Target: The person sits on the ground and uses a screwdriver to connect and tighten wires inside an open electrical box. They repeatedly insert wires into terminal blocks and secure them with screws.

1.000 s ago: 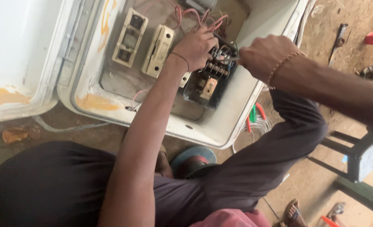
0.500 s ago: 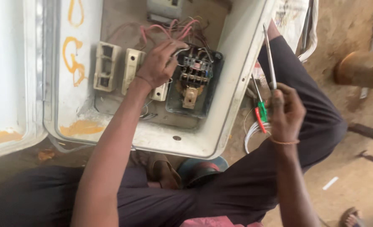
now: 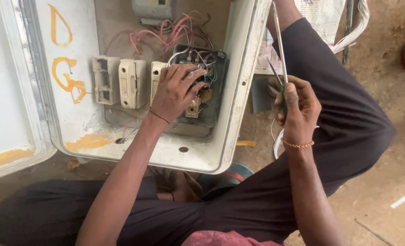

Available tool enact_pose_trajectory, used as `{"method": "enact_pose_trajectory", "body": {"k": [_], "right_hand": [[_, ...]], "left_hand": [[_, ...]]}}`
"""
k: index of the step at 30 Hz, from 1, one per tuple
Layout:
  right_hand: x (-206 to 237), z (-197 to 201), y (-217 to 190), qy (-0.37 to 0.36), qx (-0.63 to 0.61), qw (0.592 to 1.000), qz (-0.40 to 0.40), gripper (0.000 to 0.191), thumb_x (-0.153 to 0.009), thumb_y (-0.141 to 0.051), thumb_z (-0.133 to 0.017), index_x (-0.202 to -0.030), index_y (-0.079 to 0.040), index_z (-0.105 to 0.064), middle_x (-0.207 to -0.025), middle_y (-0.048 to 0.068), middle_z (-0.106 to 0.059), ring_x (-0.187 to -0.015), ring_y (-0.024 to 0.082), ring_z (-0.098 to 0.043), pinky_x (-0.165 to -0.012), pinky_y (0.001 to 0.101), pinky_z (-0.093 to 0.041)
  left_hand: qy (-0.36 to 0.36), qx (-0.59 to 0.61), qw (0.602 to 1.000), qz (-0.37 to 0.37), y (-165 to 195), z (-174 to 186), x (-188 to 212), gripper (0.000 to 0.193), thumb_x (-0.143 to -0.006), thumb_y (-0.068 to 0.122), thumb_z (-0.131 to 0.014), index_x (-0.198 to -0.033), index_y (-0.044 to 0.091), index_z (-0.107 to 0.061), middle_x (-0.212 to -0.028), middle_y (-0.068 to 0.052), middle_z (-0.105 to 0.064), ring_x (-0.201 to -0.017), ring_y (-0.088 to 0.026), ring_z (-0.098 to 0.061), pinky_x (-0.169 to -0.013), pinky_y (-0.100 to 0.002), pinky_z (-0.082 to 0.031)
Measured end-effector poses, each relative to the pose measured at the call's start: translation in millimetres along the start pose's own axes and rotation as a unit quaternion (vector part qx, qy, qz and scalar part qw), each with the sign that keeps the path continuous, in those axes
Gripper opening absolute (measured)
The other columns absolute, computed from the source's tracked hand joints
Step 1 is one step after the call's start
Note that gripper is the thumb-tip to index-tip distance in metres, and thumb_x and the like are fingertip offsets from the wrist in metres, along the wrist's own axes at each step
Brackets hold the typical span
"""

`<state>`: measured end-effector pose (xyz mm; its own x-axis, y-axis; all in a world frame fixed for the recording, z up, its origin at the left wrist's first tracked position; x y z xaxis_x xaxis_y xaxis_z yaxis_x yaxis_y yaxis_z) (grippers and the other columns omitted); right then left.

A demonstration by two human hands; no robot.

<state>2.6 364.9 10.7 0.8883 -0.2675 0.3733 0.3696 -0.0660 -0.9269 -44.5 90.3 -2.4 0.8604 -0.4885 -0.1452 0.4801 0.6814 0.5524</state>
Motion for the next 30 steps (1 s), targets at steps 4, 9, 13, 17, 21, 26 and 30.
{"method": "enact_pose_trajectory", "body": {"k": [4,9,13,17,21,26,30], "right_hand": [[-1,7,1,0.002,-0.026,0.999,-0.020,0.029,-0.112,-0.024,-0.059,-0.126,0.001,-0.062,-0.083,0.000,-0.062,-0.056,0.002,-0.045,-0.047,0.0171,-0.033],[0,9,-1,-0.004,-0.014,0.999,-0.031,0.030,-0.112,-0.025,-0.057,-0.127,0.000,-0.062,-0.081,0.000,-0.062,-0.055,0.002,-0.044,-0.047,0.0168,-0.033],[-2,15,-1,-0.001,-0.022,0.999,-0.040,0.029,-0.112,-0.024,-0.057,-0.127,-0.001,-0.063,-0.082,0.000,-0.061,-0.055,0.002,-0.044,-0.046,0.0166,-0.034],[-3,14,4,-0.010,-0.057,0.996,-0.065,0.028,-0.112,-0.024,-0.056,-0.127,-0.001,-0.063,-0.083,0.000,-0.061,-0.057,0.002,-0.045,-0.048,0.0165,-0.035],[-4,11,7,-0.007,-0.062,0.995,-0.079,0.027,-0.112,-0.023,-0.057,-0.126,-0.002,-0.063,-0.085,0.001,-0.062,-0.058,0.003,-0.046,-0.049,0.0169,-0.037],[-6,8,9,0.000,-0.046,0.995,-0.088,0.026,-0.111,-0.023,-0.057,-0.127,-0.002,-0.063,-0.085,0.001,-0.062,-0.057,0.004,-0.047,-0.048,0.0173,-0.037],[-7,4,12,-0.008,-0.046,0.995,-0.093,0.026,-0.112,-0.022,-0.057,-0.127,-0.002,-0.063,-0.085,0.001,-0.061,-0.058,0.004,-0.047,-0.049,0.0177,-0.037]], "left_hand": [[-0.033,0.014,0.999,0.017,1,1,-5,0.025,-0.096,0.020,-0.075,-0.120,0.012,-0.070,-0.121,-0.003,-0.064,-0.116,-0.024,-0.056,-0.101,-0.042,-0.042],[-0.038,0.030,0.999,0.008,6,5,-5,0.021,-0.095,0.020,-0.075,-0.114,0.014,-0.069,-0.123,-0.002,-0.065,-0.120,-0.023,-0.057,-0.103,-0.041,-0.043],[-0.016,0.035,0.999,0.036,-1,14,-7,0.032,-0.098,0.023,-0.075,-0.126,0.012,-0.065,-0.129,-0.004,-0.062,-0.125,-0.024,-0.055,-0.108,-0.041,-0.045],[-0.054,-0.015,0.998,0.027,-13,18,-12,0.041,-0.096,0.021,-0.073,-0.135,0.010,-0.063,-0.136,-0.006,-0.061,-0.128,-0.028,-0.054,-0.108,-0.045,-0.044],[-0.121,-0.037,0.992,0.029,-36,3,-22,0.043,-0.091,0.010,-0.069,-0.133,0.009,-0.064,-0.129,-0.007,-0.062,-0.121,-0.029,-0.056,-0.101,-0.045,-0.044],[-0.124,0.010,0.992,0.005,-50,-6,-20,0.045,-0.086,-0.005,-0.061,-0.130,0.006,-0.064,-0.124,-0.011,-0.063,-0.116,-0.030,-0.059,-0.107,-0.044,-0.047],[-0.115,0.012,0.993,-0.019,-50,-8,-14,0.043,-0.087,-0.006,-0.063,-0.129,0.002,-0.064,-0.119,-0.013,-0.063,-0.112,-0.031,-0.060,-0.107,-0.044,-0.049]]}}
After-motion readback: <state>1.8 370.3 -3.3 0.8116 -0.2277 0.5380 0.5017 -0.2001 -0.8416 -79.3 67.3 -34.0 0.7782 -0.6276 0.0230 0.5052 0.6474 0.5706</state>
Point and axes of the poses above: each hand's wrist, its own x-axis away from the middle knuckle, its own z-axis out of the back of the hand, y = z × x, the point moved 9 cm from there along -x, towards the middle knuckle
